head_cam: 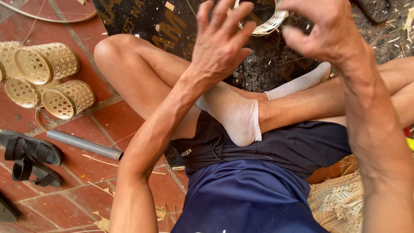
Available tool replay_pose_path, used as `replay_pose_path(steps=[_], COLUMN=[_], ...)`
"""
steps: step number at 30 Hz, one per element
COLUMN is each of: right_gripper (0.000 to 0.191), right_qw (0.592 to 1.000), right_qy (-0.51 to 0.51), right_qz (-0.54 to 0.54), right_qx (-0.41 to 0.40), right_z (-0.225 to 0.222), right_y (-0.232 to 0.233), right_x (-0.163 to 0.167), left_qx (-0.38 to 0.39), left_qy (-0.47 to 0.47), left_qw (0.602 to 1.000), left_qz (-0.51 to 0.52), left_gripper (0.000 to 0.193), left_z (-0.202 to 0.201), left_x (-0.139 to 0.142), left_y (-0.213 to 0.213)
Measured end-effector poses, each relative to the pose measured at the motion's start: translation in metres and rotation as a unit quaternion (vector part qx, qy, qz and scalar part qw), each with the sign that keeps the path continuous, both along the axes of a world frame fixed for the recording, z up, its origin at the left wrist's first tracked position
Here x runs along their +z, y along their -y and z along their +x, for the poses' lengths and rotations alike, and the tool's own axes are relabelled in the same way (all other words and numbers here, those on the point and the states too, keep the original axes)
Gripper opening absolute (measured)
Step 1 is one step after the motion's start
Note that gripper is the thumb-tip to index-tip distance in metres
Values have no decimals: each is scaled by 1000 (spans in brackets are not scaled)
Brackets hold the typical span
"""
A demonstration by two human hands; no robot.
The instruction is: The person sits on the floor assembling woven bamboo lampshade cylinders. They bend thin bamboo strips into rings, apply glue from a squeeze bottle, wrap the strips around the rim of a woven shade, shape them over a gray PVC pipe form, and trim and press the ends with pliers and by hand.
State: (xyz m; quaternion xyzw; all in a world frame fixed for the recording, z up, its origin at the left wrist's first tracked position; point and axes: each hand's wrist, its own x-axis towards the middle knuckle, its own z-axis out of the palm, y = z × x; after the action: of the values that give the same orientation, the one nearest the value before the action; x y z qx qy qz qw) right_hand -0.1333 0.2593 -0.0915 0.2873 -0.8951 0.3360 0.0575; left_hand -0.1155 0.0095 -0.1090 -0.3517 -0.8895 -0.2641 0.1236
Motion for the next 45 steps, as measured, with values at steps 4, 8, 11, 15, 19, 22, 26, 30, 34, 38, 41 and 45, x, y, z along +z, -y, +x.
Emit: replay_pose_path(steps=[4, 8, 11, 15, 19, 22, 26, 30, 34, 38, 41, 45], right_gripper=[8, 9, 6, 8, 25, 40, 22, 7, 13, 16, 14, 13], right_qw=[982, 979, 975, 971, 979, 985, 976, 951, 793, 788, 790, 816], right_qy=[-81, -81, -96, -130, -100, -93, -176, 131, 412, 402, 395, 379], right_qz=[147, 159, 171, 173, 157, 133, 123, -225, -395, -433, -436, -405], right_qx=[91, 99, 100, 98, 88, 60, -21, -168, -213, -172, -172, -164], right_z=[5, -1, 0, 6, 13, 21, 30, 28, 26, 29, 28, 29], right_y=[2, -3, -6, -8, -9, -11, -14, -12, -1, 4, 1, -2], right_x=[11, -7, -15, -10, 2, 7, 4, -10, -30, -46, -53, -56], left_qx=[-43, -92, -127, -114, -112, -99, -59, 154, 206, 201, 190, 183], left_qy=[-62, -21, 13, -8, -27, -29, -12, 315, 558, 567, 558, 565], left_qw=[991, 985, 980, 981, 991, 993, 998, 903, 697, 684, 693, 686], left_qz=[-112, -146, -152, -159, -74, -55, 34, 250, 399, 412, 415, 420], left_gripper=[10, 16, 17, 13, 32, 50, 50, 46, 41, 35, 31, 26], left_z=[-14, -27, -27, -26, -21, -15, -13, -12, -16, -17, -19, -19], left_x=[-22, -38, -43, -42, -29, -18, -6, -2, -17, -32, -35, -34], left_y=[-16, -4, 5, 5, 11, 11, 13, 22, 10, -1, -1, -2])
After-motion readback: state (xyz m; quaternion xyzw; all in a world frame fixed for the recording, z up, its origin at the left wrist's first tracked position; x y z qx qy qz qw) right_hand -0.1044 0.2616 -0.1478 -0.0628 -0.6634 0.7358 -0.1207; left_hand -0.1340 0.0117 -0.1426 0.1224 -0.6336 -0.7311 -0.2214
